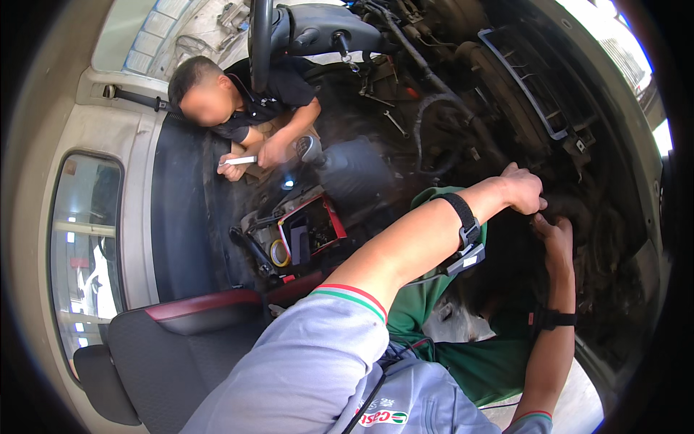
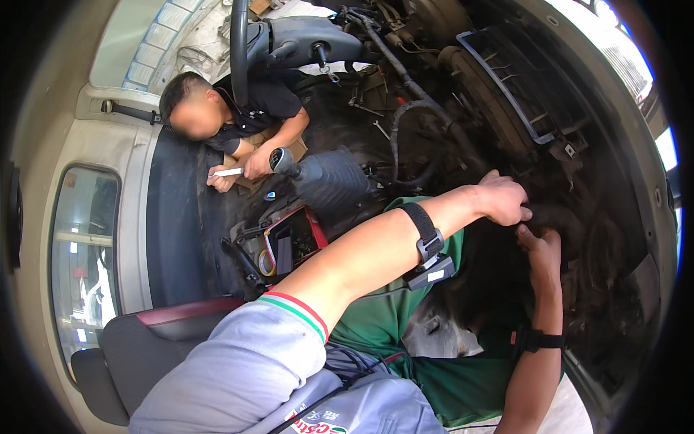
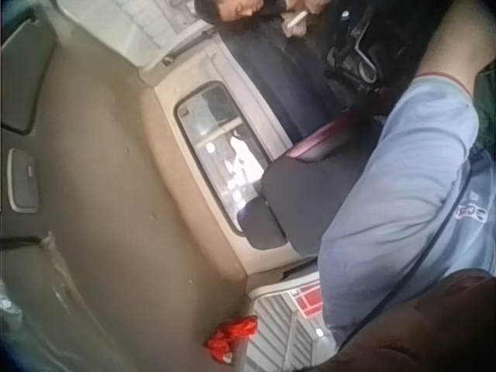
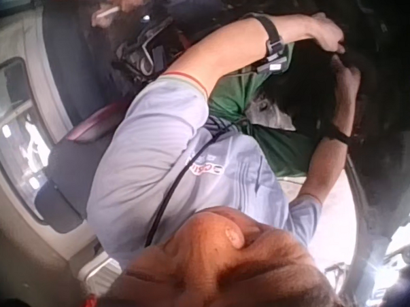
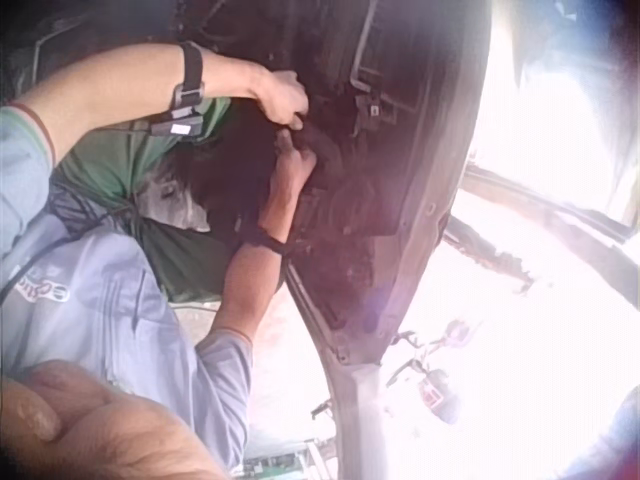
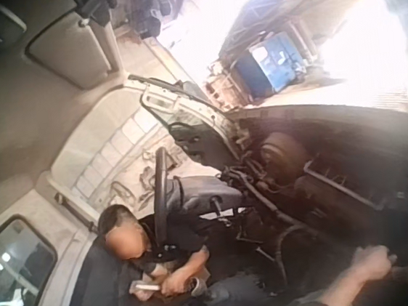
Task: The person works on the internal components behind a vehicle dashboard, connecting wires and reaching into the housing by hand and while receiving tools from an assistant.
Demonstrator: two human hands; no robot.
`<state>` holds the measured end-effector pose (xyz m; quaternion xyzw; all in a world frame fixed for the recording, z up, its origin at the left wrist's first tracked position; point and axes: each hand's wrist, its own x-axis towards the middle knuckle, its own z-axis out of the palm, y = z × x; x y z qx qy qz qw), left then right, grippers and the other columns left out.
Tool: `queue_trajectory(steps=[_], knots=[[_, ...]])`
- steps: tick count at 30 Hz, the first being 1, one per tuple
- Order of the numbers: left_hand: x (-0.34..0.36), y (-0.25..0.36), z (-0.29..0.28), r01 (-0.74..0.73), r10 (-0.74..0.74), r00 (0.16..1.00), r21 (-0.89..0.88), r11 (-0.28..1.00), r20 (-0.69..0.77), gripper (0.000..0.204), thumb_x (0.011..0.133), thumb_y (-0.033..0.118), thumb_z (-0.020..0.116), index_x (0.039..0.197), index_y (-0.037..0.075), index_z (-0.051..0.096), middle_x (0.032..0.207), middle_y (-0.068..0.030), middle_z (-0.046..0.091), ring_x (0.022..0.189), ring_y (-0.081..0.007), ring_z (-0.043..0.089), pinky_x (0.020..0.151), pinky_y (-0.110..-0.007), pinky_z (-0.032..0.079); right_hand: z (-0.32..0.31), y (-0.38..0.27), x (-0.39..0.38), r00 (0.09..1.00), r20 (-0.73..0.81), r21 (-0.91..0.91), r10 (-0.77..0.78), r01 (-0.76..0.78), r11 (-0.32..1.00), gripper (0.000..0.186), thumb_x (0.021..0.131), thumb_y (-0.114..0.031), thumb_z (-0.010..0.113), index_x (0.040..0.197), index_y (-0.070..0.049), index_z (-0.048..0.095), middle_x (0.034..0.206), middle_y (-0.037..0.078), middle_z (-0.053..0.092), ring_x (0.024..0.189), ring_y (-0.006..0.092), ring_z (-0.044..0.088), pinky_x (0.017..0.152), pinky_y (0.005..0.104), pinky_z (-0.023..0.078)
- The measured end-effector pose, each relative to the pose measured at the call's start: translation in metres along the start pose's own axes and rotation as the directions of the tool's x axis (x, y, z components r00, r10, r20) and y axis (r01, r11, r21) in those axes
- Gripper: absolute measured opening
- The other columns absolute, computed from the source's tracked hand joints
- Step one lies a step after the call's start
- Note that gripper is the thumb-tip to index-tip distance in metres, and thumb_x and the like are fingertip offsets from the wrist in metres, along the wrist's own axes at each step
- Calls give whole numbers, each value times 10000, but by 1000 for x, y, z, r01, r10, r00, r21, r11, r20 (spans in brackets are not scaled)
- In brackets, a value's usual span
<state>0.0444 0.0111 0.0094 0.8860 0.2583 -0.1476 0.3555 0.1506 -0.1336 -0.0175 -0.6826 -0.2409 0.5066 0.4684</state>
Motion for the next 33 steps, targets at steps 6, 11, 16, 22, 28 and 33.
queue_trajectory(steps=[6, 11, 16, 22, 28, 33], knots=[[0, 1, -2, 16, -18, 999, 37, 999, 41, 421, 934, 408, 553, 1097, 55, 716, 1086, -152, 692, 1155, -283, 570, 1004, -408, 335, -1, 1, 0, 998, 42, -40, -39, 41, 998, 139, 854, -115, 686, 870, 18, 649, 748, 30, 620, 669, 107, 518, 629, 267, 383], [-3, 4, -7, 8, -10, 999, 34, 999, 45, 414, 937, 406, 553, 1095, 61, 717, 1074, -151, 696, 1118, -288, 592, 993, -398, 342, 0, 6, 0, 995, -18, -147, -99, 95, 985, 142, 859, -115, 677, 837, 23, 655, 700, 23, 604, 632, 104, 499, 607, 273, 375], [-4, 1, -1, 12, -12, 1000, 22, 1000, 17, 412, 924, 418, 566, 1102, 80, 719, 1074, -148, 699, 1131, -290, 599, 997, -404, 354, 0, 6, 0, 993, -2, -136, -118, 117, 984, 139, 861, -114, 678, 839, 22, 661, 700, 22, 606, 636, 104, 503, 610, 273, 379], [3, -2, 4, 8, -8, 1000, 37, 999, 18, 428, 930, 419, 536, 1064, 56, 719, 1091, -148, 691, 1160, -298, 577, 1006, -427, 353, 2, 12, -2, 997, -24, -34, -73, 72, 997, 184, 902, -169, 669, 961, 5, 649, 834, 33, 648, 722, 106, 544, 654, 264, 404], [5, -1, 7, 20, -18, 999, 48, 999, -50, 409, 918, 411, 570, 1063, 58, 719, 1083, -144, 693, 1160, -298, 575, 1006, -418, 357, 3, 7, 0, 1000, -15, 89, 7, -6, 996, 173, 901, -184, 685, 935, -18, 649, 847, 20, 659, 719, 98, 551, 661, 249, 412], [5, -5, 8, -1, -1, 997, -18, 1000, -79, 412, 883, 430, 622, 1077, 79, 719, 1092, -137, 691, 1158, -288, 576, 1002, -403, 363, -3, 8, 4, 999, 27, 35, 29, -30, 999, 153, 882, -173, 700, 852, -30, 656, 761, 0, 628, 657, 84, 530, 600, 244, 390]])
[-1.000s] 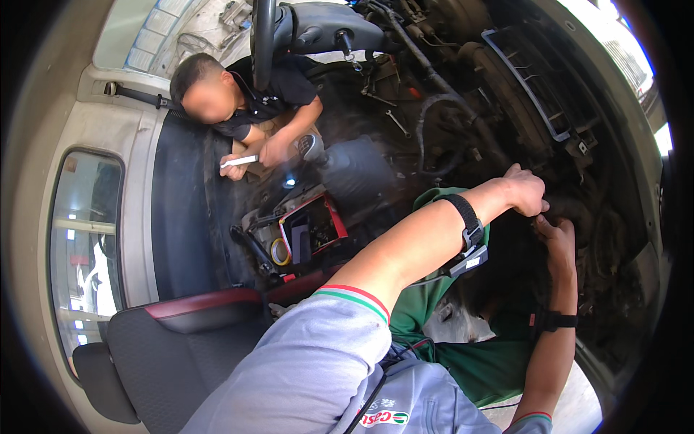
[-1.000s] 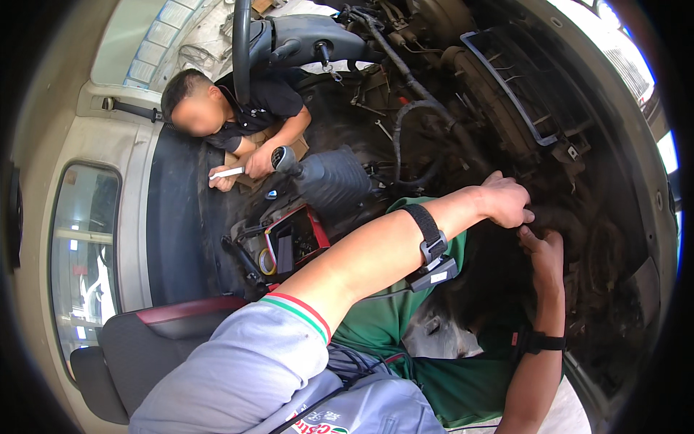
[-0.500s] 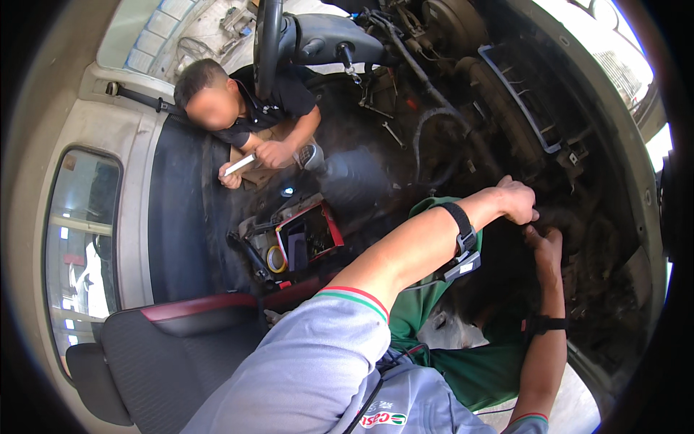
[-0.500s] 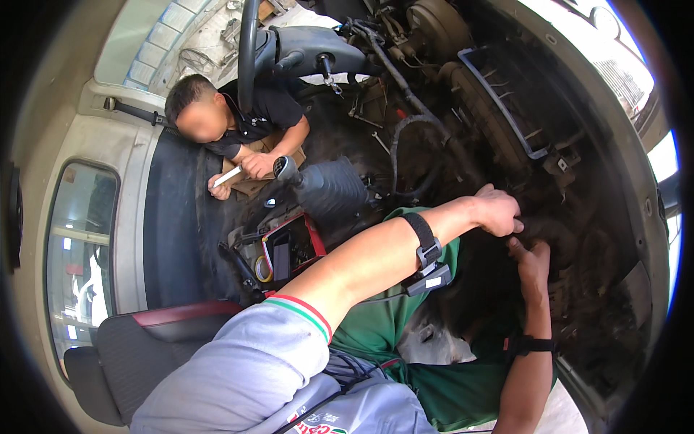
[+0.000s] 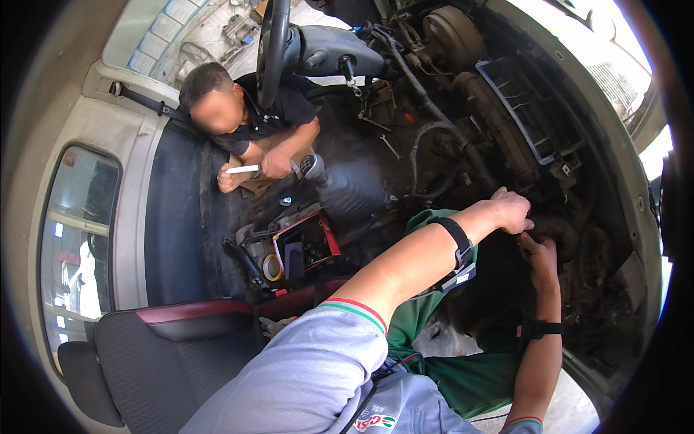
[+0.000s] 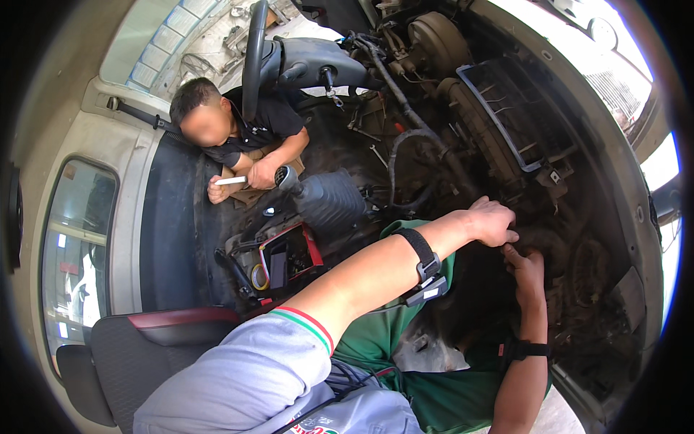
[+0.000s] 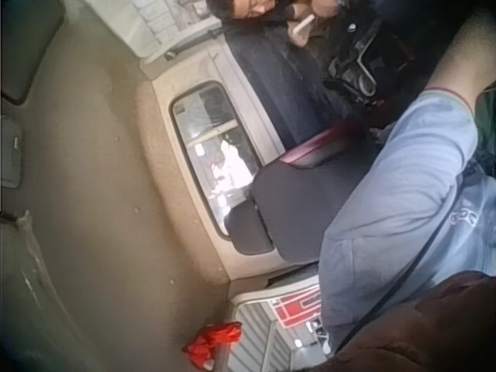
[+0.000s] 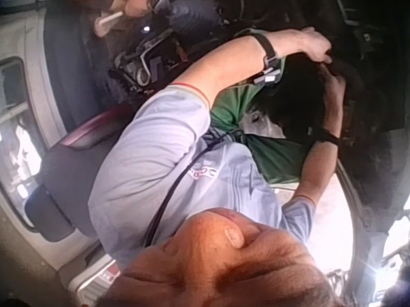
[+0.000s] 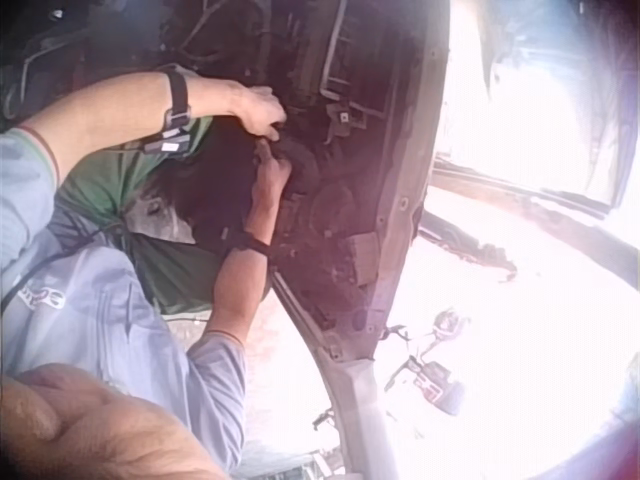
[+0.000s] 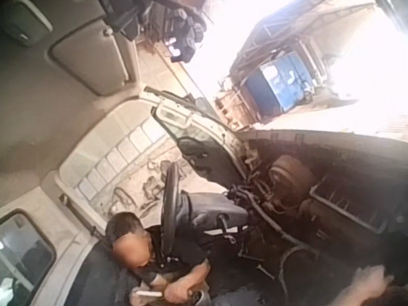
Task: The person works on the internal components behind a vehicle dashboard, connecting wires and reaching into the housing by hand and while receiving tools from an assistant.
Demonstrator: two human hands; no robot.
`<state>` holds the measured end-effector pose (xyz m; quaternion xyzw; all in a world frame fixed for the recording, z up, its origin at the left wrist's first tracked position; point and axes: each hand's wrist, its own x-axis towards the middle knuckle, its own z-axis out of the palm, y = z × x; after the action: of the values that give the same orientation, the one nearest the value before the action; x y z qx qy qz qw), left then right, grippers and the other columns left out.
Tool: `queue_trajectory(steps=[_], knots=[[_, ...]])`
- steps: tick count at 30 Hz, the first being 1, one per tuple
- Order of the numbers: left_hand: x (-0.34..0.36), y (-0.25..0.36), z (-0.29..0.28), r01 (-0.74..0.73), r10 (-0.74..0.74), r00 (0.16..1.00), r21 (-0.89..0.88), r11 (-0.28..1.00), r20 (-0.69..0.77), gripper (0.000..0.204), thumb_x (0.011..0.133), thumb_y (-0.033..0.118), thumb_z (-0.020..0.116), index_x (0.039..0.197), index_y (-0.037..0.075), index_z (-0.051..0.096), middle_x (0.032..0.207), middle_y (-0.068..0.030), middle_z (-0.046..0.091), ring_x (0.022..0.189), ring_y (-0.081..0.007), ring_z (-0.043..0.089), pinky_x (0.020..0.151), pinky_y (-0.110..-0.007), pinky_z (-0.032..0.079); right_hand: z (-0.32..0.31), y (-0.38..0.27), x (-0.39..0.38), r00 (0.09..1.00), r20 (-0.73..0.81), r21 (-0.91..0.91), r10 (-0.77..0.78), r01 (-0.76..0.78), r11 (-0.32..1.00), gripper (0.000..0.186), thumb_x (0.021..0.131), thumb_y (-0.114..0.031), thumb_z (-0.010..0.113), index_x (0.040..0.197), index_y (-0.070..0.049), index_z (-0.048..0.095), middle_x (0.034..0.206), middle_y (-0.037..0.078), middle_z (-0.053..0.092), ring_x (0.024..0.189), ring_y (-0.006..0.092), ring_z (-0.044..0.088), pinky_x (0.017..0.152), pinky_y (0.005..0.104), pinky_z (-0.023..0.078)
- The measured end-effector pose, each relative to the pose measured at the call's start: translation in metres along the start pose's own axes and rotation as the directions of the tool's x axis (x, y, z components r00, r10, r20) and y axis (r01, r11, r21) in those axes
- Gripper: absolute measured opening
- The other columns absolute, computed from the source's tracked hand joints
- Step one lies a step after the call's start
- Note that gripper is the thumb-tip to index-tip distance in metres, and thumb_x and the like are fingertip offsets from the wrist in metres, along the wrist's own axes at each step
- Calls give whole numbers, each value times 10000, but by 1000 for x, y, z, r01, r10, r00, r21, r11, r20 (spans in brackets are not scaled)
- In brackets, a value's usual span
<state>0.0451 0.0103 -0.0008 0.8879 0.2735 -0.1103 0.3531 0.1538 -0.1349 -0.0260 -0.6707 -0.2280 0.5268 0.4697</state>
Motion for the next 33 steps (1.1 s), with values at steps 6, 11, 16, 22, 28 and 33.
queue_trajectory(steps=[6, 11, 16, 22, 28, 33], knots=[[-3, -1, 2, -32, 35, 997, 39, 999, -68, 382, 862, 422, 652, 1065, 107, 729, 1082, -135, 691, 1132, -280, 583, 983, -400, 375, 4, -2, -3, 1000, -27, -49, -10, 9, 999, 123, 898, -180, 670, 837, -79, 639, 724, -29, 582, 589, 63, 483, 521, 225, 333], [-6, -2, -1, -53, 52, 990, -2, 999, -132, 355, 856, 420, 661, 1033, 123, 741, 1067, -136, 694, 1128, -278, 582, 968, -403, 379, 10, -16, -10, 991, -86, 55, 105, -101, 993, 147, 890, -199, 679, 817, -85, 622, 700, -30, 563, 568, 56, 461, 489, 212, 308], [-6, 2, -5, -67, 56, 991, -81, 994, -123, 322, 894, 402, 613, 1009, 135, 753, 1032, -112, 706, 1106, -275, 583, 935, -416, 372, 5, -11, -7, 983, -78, 144, 164, -151, 978, 194, 885, -229, 697, 787, -96, 596, 686, -32, 542, 554, 48, 445, 472, 198, 297], [-4, 2, -2, -53, 55, 998, 108, 993, -19, 404, 966, 400, 478, 1034, 107, 747, 1051, -112, 703, 1102, -273, 582, 970, -424, 338, 7, -6, -5, 988, -113, 44, 105, -101, 994, 249, 899, -250, 694, 767, -64, 596, 666, -20, 545, 544, 61, 446, 486, 210, 311], [-6, 3, 1, -13, 14, 1000, 88, 996, -19, 422, 968, 392, 481, 1017, 61, 738, 1053, -147, 689, 1099, -283, 576, 979, -420, 344, 1, 34, 18, 987, -61, -241, -150, 131, 962, 193, 876, -156, 671, 798, 19, 646, 700, 23, 618, 585, 94, 502, 532, 273, 371], [-9, 2, 1, -12, 13, 1000, 81, 997, -13, 401, 955, 399, 514, 1008, 72, 741, 1051, -141, 692, 1096, -281, 578, 970, -406, 354, 6, 29, 18, 988, -68, -255, -137, 115, 960, 116, 865, -97, 639, 829, 13, 649, 712, 17, 625, 588, 87, 506, 546, 275, 377]])
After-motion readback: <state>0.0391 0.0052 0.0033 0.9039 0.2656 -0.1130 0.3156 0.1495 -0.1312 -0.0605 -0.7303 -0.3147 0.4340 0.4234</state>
